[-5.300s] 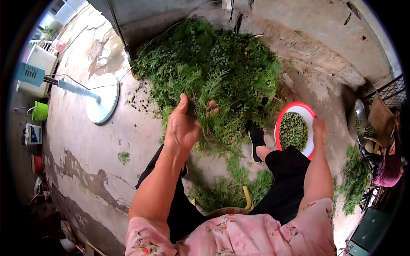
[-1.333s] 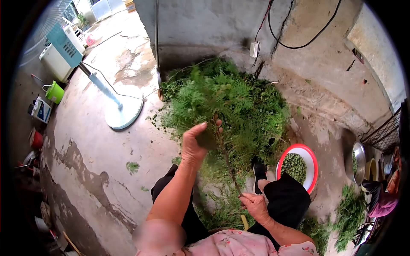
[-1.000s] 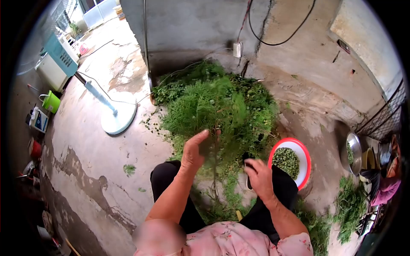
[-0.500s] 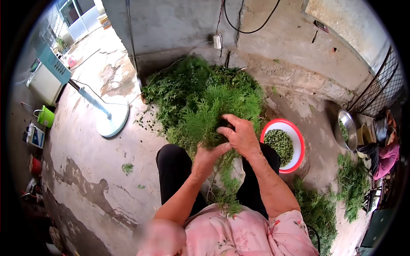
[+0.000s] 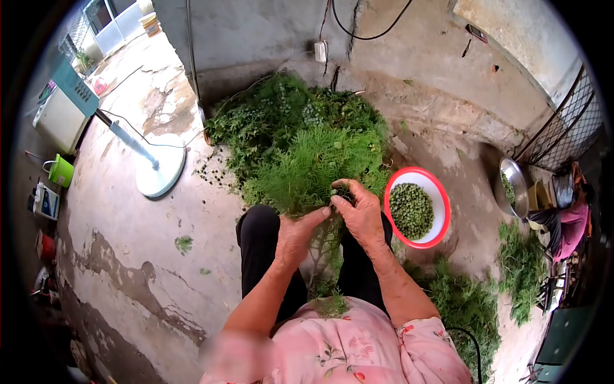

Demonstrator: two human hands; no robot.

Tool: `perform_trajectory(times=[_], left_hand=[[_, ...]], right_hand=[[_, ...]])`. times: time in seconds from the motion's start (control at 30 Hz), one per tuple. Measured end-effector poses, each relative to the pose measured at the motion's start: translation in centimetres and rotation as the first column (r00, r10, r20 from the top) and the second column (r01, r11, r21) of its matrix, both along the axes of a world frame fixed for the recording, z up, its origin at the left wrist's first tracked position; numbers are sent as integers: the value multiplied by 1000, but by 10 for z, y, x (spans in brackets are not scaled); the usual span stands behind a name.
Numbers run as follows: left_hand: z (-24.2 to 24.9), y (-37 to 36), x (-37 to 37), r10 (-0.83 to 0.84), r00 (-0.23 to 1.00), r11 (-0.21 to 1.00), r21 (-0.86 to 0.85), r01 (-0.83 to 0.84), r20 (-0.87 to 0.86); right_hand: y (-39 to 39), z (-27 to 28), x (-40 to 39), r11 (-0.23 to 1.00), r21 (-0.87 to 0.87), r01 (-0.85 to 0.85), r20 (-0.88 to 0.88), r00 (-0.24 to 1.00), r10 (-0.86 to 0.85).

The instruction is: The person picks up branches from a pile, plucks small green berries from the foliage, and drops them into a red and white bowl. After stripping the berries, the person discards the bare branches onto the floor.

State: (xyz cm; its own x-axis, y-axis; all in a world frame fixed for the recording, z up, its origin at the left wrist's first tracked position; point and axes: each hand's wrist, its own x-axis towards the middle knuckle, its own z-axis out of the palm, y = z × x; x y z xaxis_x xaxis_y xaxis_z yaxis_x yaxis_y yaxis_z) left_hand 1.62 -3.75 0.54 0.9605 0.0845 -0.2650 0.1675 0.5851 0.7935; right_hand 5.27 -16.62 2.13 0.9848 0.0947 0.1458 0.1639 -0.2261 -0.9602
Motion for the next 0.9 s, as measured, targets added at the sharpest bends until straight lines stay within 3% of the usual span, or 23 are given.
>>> perform_trajectory(times=[0.1, 0.13, 0.23, 0.27, 0.37, 0.5, 0.57, 0.63, 0.7, 0.8, 0.9], left_hand=[[-8, -6, -1, 25, 999, 997, 69, -27, 39], [-6, -8, -1, 23, 999, 995, 100, -27, 41], [2, -13, 0, 12, 999, 988, 152, -19, 46], [3, -14, 1, 6, 999, 990, 144, -12, 43], [1, -21, 1, 14, 999, 981, 194, -23, 46], [6, -36, 1, -5, 998, 887, 461, -26, 65], [1, -31, -1, -30, 988, 876, 481, -46, 149], [-1, -31, 5, 57, 998, 982, 181, -50, -32], [-7, -29, 8, 100, 988, 991, 105, -88, -119], [-4, -31, 10, 37, 989, 984, 176, -12, -140], [-5, -46, 8, 72, 994, 972, 229, -51, -85]], right_hand=[[-4, -16, 1, 992, -124, 33, 292, 956, 5], [-7, -17, 0, 986, -160, 49, 263, 965, -5], [-14, -29, -3, 987, 154, 47, -165, 986, -21], [-13, -28, -5, 866, 485, 124, -318, 947, 43], [-19, -26, -14, 684, 691, 233, -398, 913, 92], [-30, -33, -16, 672, 688, 273, -318, 946, -59], [-53, -24, -10, 691, 577, 436, -418, 884, -209], [-102, -40, 11, 506, 783, 361, -349, 929, -124], [-128, -34, 17, 571, 717, 400, -351, 915, -200], [-177, -58, 32, 488, 744, 457, -404, 889, -217], [-202, -52, 44, 61, 794, 605, -555, 763, -331]])
